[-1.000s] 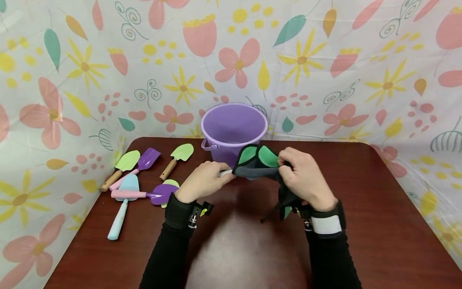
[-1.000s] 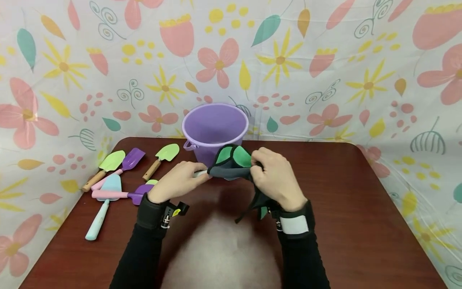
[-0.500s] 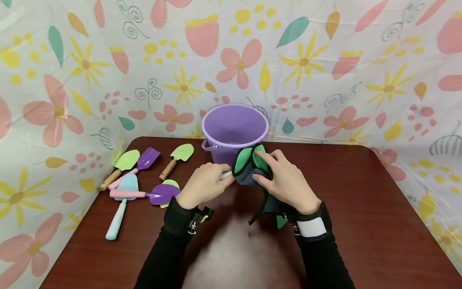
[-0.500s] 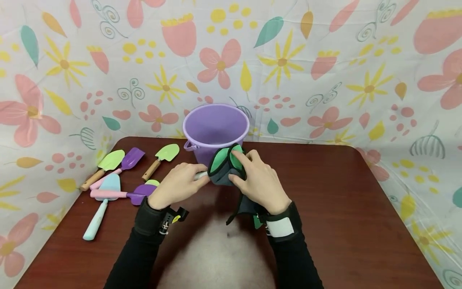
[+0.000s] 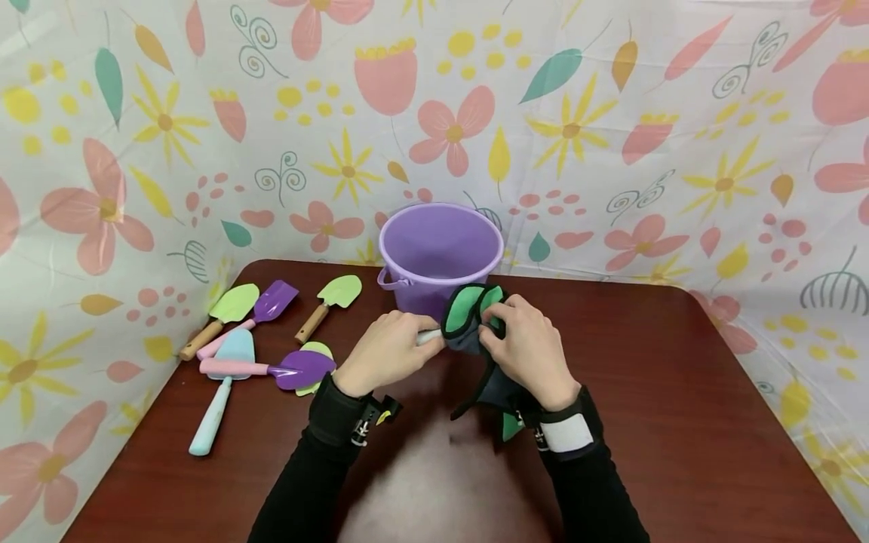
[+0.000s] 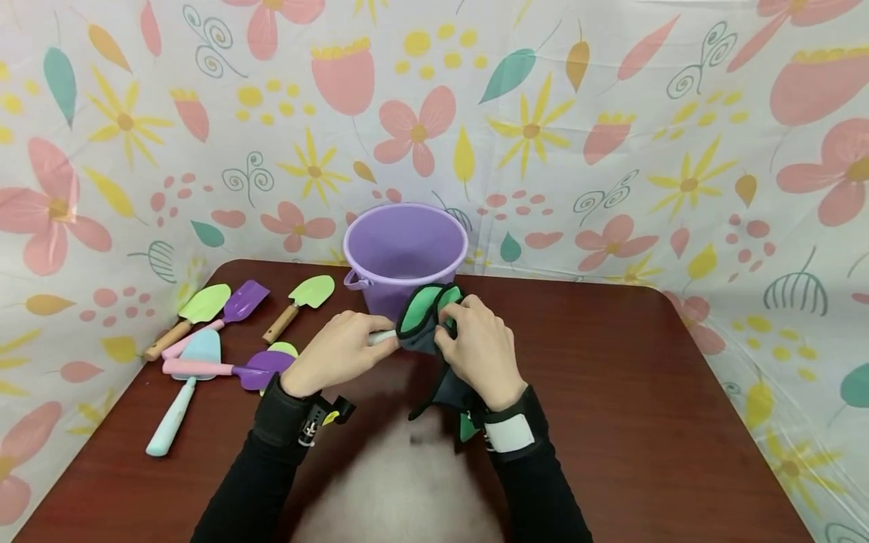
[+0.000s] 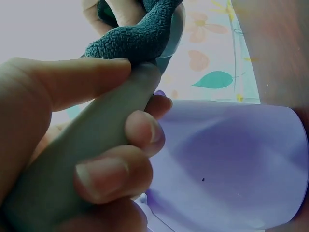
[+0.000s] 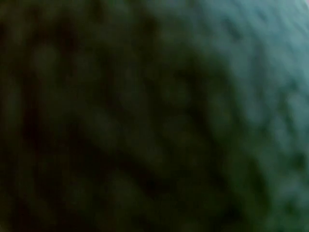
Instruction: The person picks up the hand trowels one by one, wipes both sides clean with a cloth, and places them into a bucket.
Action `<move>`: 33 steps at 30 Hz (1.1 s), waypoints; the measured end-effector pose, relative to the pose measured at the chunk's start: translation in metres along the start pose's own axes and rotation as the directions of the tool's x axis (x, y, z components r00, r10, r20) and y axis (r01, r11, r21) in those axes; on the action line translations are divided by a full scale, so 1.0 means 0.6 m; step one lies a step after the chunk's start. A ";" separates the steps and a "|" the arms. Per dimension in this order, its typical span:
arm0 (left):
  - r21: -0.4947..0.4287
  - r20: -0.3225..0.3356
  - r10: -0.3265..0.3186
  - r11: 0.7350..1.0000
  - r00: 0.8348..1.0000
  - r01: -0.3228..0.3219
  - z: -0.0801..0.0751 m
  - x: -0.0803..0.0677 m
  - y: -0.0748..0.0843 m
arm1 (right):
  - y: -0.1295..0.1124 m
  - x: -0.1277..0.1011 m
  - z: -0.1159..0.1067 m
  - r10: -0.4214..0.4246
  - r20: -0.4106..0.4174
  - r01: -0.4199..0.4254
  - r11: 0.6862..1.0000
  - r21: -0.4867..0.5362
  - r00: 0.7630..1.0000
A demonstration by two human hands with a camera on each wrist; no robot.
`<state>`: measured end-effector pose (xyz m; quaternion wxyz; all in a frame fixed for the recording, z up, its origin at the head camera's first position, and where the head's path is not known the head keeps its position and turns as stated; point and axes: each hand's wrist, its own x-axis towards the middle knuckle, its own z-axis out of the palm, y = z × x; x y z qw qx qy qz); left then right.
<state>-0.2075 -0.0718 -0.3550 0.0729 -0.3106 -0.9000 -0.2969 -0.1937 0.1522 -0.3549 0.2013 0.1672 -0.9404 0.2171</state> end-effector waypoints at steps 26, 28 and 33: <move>-0.082 0.059 -0.052 0.995 0.997 0.056 -0.015 -0.011 -0.012 | 0.070 -0.006 -0.057 0.074 -0.193 -0.063 0.996 0.061 0.978; -0.081 0.058 -0.060 0.995 0.996 0.065 -0.016 -0.011 -0.013 | 0.068 -0.007 -0.063 0.057 -0.210 -0.043 0.996 0.073 0.976; -0.076 0.067 -0.068 0.994 0.995 0.073 -0.014 -0.012 -0.013 | 0.053 -0.015 -0.069 0.019 -0.223 0.003 0.995 0.098 0.975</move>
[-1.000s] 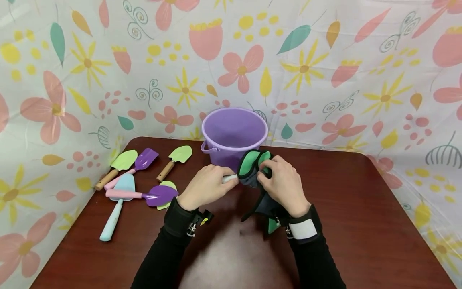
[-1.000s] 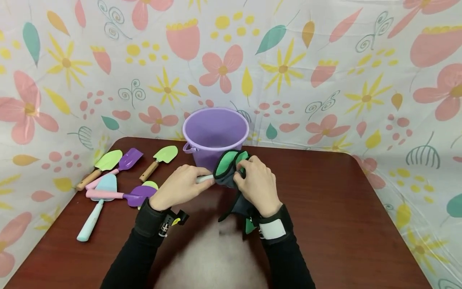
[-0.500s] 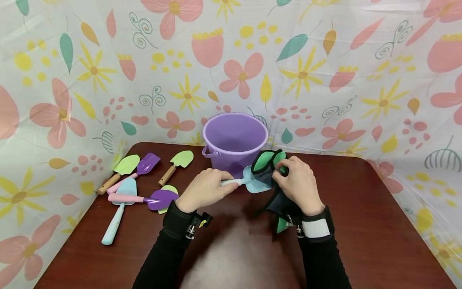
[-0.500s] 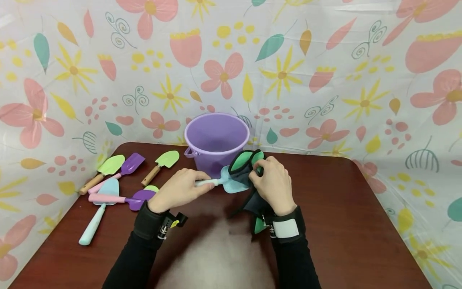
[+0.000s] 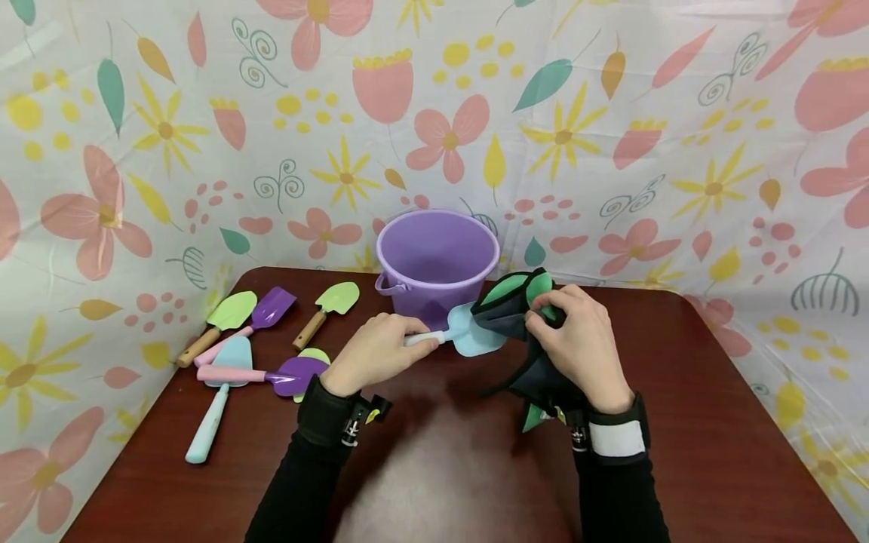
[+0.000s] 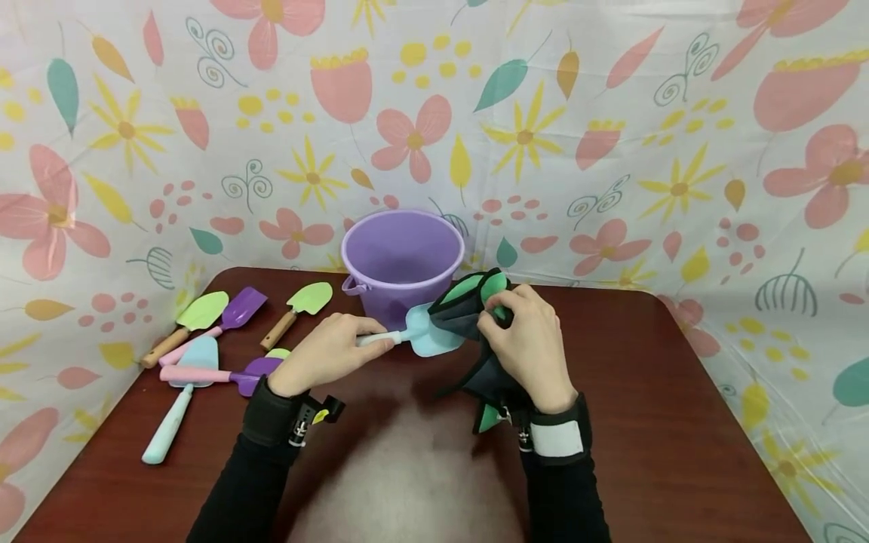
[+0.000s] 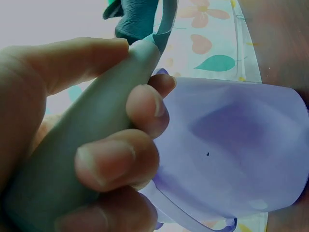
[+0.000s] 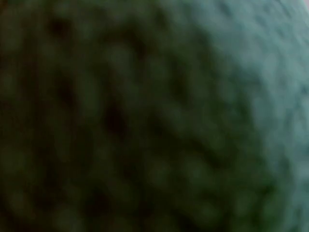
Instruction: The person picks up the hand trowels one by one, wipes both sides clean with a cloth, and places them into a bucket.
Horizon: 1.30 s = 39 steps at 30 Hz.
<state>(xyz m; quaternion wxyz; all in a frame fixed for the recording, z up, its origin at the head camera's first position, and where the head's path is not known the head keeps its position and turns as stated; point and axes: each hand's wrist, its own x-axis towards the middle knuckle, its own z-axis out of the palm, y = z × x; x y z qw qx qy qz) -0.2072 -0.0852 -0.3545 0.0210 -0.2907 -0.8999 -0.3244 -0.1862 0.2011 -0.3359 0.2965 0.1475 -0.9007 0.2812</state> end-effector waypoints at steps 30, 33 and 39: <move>0.108 -0.056 0.078 0.992 0.995 -0.071 0.010 0.004 0.017 | -0.055 -0.006 0.072 -0.033 0.278 0.037 0.999 -0.009 0.960; 0.133 -0.054 0.080 0.989 0.995 -0.072 0.009 0.003 0.016 | -0.052 -0.004 0.079 -0.052 0.291 0.051 0.999 0.011 0.955; 0.109 -0.035 0.091 0.990 0.995 -0.086 0.009 0.000 0.014 | -0.049 -0.006 0.083 -0.060 0.236 0.059 0.998 0.013 0.970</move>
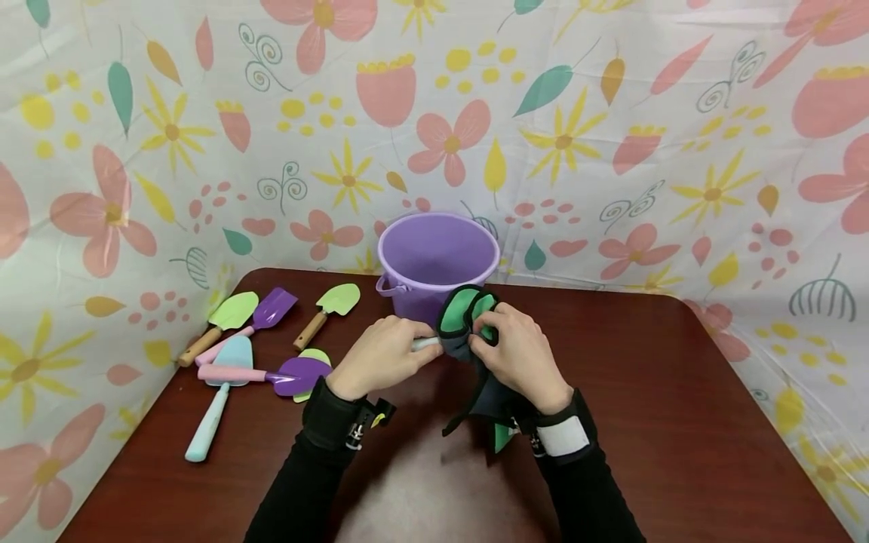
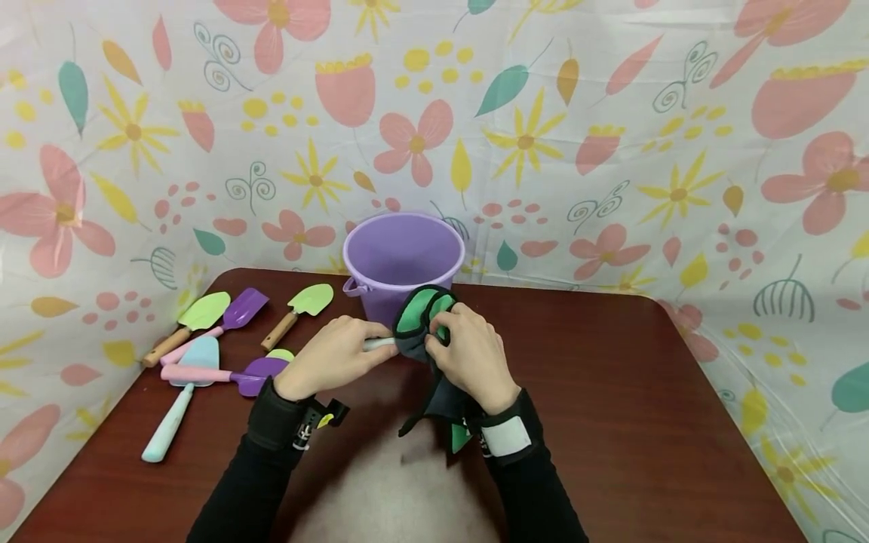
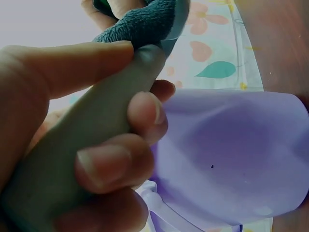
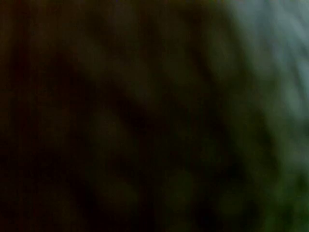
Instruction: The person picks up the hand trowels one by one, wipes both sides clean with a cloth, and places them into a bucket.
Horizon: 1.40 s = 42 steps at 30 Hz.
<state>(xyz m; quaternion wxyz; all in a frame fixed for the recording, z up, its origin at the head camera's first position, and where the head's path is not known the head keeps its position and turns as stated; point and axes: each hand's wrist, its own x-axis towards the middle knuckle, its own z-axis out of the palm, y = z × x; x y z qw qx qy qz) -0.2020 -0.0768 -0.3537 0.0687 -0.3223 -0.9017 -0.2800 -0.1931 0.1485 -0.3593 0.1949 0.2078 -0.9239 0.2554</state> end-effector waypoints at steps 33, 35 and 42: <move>-0.222 0.119 0.027 0.975 0.992 0.000 -0.009 0.000 -0.012 | 0.082 -0.012 -0.069 0.165 -0.234 -0.172 0.985 -0.012 0.958; -0.236 0.131 0.025 0.972 0.991 0.007 -0.011 0.000 -0.014 | 0.084 -0.015 -0.077 0.179 -0.252 -0.184 0.983 0.005 0.951; -0.226 0.135 0.008 0.974 0.991 0.023 -0.010 0.000 -0.019 | 0.072 -0.018 -0.096 0.169 -0.327 -0.159 0.986 0.057 0.930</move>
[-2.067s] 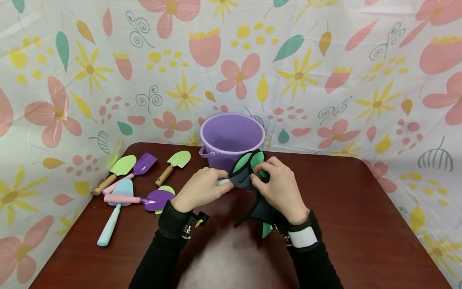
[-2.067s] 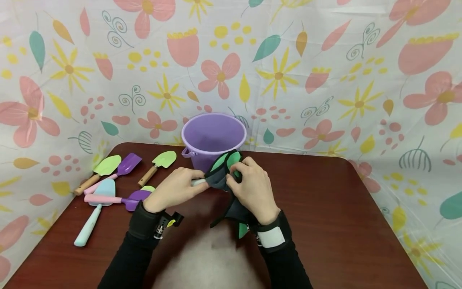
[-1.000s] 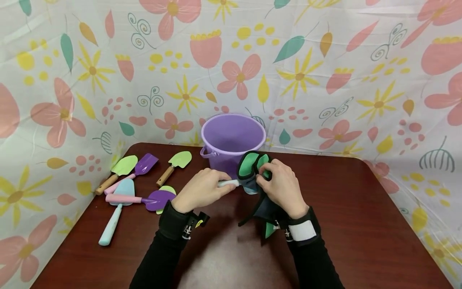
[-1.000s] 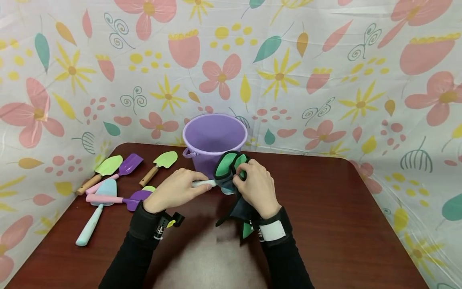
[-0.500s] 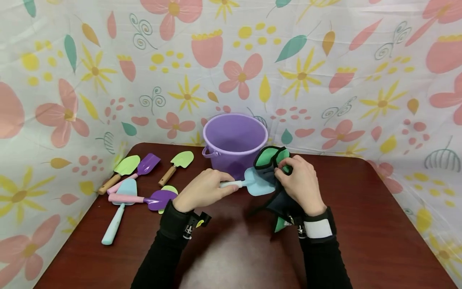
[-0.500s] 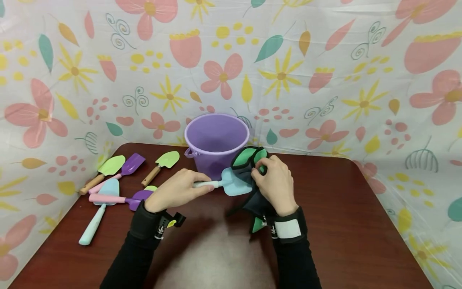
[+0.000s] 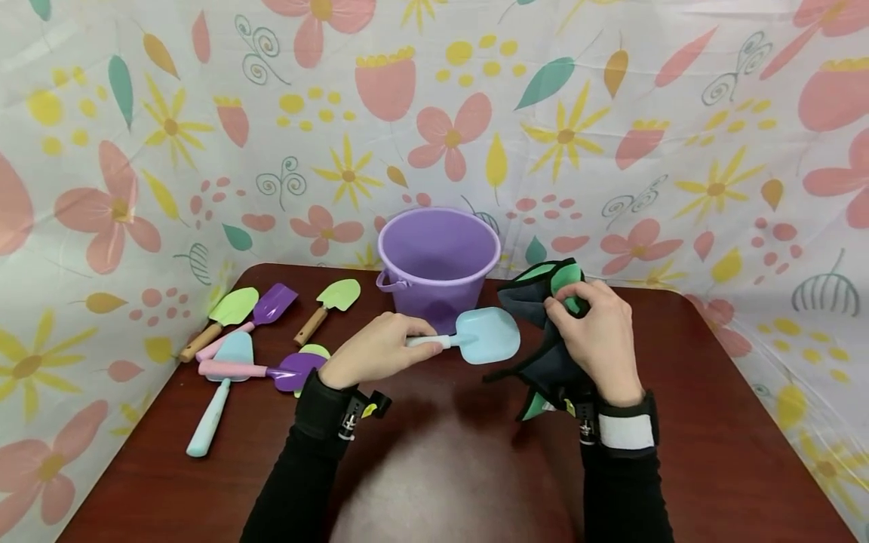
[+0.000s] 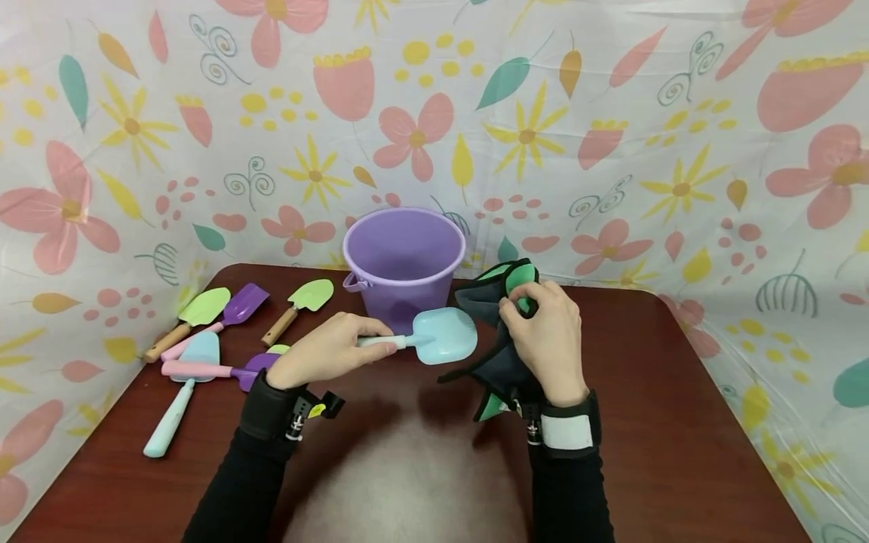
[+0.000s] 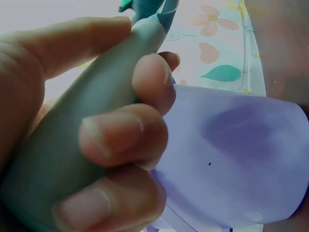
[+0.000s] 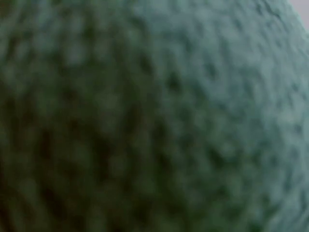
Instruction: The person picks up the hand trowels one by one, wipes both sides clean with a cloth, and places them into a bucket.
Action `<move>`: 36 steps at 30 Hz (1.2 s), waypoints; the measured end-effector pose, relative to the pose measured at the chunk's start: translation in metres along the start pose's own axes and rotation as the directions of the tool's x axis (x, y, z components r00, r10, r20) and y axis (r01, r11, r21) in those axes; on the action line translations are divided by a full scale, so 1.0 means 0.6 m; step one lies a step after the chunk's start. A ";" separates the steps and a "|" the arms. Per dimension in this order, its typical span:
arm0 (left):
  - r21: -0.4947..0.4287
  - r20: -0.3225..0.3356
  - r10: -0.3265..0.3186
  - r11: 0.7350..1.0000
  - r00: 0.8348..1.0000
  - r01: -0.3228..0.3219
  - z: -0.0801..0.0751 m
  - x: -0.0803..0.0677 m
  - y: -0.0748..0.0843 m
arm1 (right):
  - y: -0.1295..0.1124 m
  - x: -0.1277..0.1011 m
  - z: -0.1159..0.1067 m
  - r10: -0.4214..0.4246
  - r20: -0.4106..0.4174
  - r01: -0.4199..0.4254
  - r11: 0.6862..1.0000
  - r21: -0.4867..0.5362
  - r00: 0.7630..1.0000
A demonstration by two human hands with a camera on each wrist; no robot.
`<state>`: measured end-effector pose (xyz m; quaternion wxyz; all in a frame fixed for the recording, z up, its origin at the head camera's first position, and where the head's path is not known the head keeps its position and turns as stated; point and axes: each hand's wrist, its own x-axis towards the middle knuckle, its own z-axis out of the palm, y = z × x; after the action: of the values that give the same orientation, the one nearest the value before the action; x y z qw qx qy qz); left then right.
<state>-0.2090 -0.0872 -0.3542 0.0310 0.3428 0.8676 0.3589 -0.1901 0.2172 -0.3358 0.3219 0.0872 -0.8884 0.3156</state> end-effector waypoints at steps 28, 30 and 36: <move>0.037 -0.112 0.033 0.999 0.993 -0.029 0.016 0.008 0.005 | -0.085 -0.028 0.069 -0.143 0.267 0.154 0.988 -0.019 0.953; 0.048 -0.123 0.039 0.998 0.992 -0.033 0.014 0.008 0.005 | -0.083 -0.028 0.068 -0.128 0.300 0.147 0.988 -0.043 0.945; 0.012 -0.161 0.059 0.998 0.985 -0.058 0.011 0.008 -0.001 | -0.084 -0.025 0.070 -0.142 0.256 0.164 0.984 -0.066 0.956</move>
<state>-0.2111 -0.0806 -0.3584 -0.0511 0.3379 0.8582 0.3831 -0.1819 0.1511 -0.3447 0.2344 0.1807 -0.9252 0.2374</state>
